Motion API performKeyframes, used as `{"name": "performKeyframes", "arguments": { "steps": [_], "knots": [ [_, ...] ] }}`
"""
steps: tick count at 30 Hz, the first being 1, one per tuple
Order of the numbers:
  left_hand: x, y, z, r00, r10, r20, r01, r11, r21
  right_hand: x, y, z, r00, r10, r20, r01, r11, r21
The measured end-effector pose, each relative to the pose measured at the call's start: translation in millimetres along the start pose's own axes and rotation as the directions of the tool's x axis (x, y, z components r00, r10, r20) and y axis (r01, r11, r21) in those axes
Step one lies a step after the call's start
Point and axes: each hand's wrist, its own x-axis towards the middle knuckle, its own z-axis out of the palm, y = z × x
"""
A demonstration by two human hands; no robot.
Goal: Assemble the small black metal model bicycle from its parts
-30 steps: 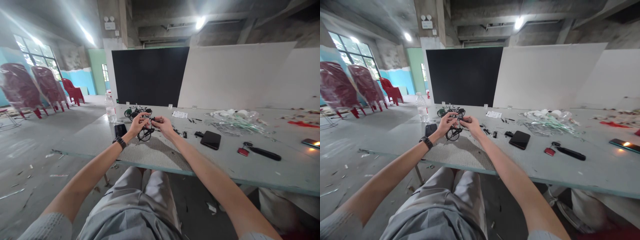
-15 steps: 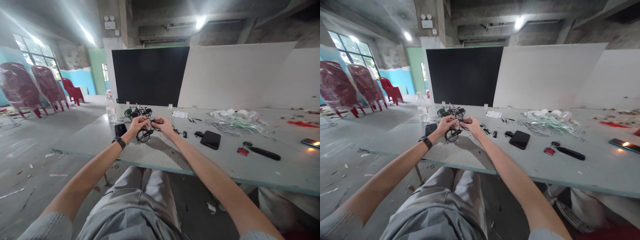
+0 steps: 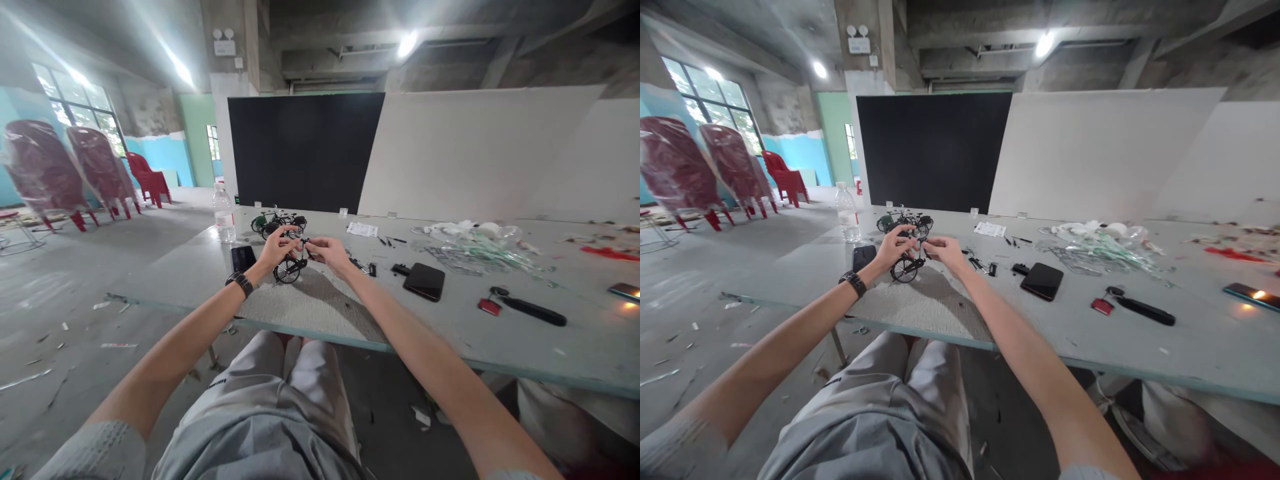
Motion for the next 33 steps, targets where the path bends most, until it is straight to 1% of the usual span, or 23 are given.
{"name": "performKeyframes", "arguments": {
  "steps": [7, 10, 13, 16, 20, 24, 28, 30, 33],
  "knots": [
    [0, 1, -0.7, 0.999, 0.033, 0.018, -0.033, 0.999, 0.036, -7, -15, -4, 0.988, 0.100, 0.116, -0.100, 0.995, -0.001],
    [0, 5, -2.9, 0.997, 0.050, 0.062, -0.055, 0.995, 0.078, -8, -16, -6, 0.982, 0.119, 0.144, -0.120, 0.993, -0.006],
    [0, 10, -5.8, 0.991, 0.059, 0.121, -0.078, 0.983, 0.165, -6, -13, -8, 0.981, 0.137, 0.139, -0.127, 0.989, -0.079],
    [0, 14, -9.2, 0.984, 0.046, 0.174, -0.089, 0.964, 0.252, -4, -11, -10, 0.983, 0.131, 0.127, -0.103, 0.974, -0.202],
    [4, 16, -13.0, 0.968, 0.014, 0.249, -0.111, 0.919, 0.378, -1, -8, -14, 0.980, 0.141, 0.143, -0.083, 0.934, -0.348],
    [9, 19, -11.1, 0.947, -0.034, 0.321, -0.144, 0.846, 0.513, 1, -1, -17, 0.971, 0.129, 0.203, -0.043, 0.922, -0.384],
    [12, 21, -3.9, 0.930, -0.030, 0.365, -0.221, 0.749, 0.624, 3, 9, -19, 0.959, 0.087, 0.271, 0.036, 0.907, -0.420],
    [12, 22, -0.6, 0.922, -0.038, 0.385, -0.241, 0.723, 0.648, 3, 11, -19, 0.956, 0.087, 0.282, 0.050, 0.893, -0.447],
    [12, 24, 2.8, 0.923, -0.070, 0.379, -0.221, 0.710, 0.668, 2, 11, -19, 0.959, 0.092, 0.269, 0.053, 0.871, -0.488]
  ]
}}
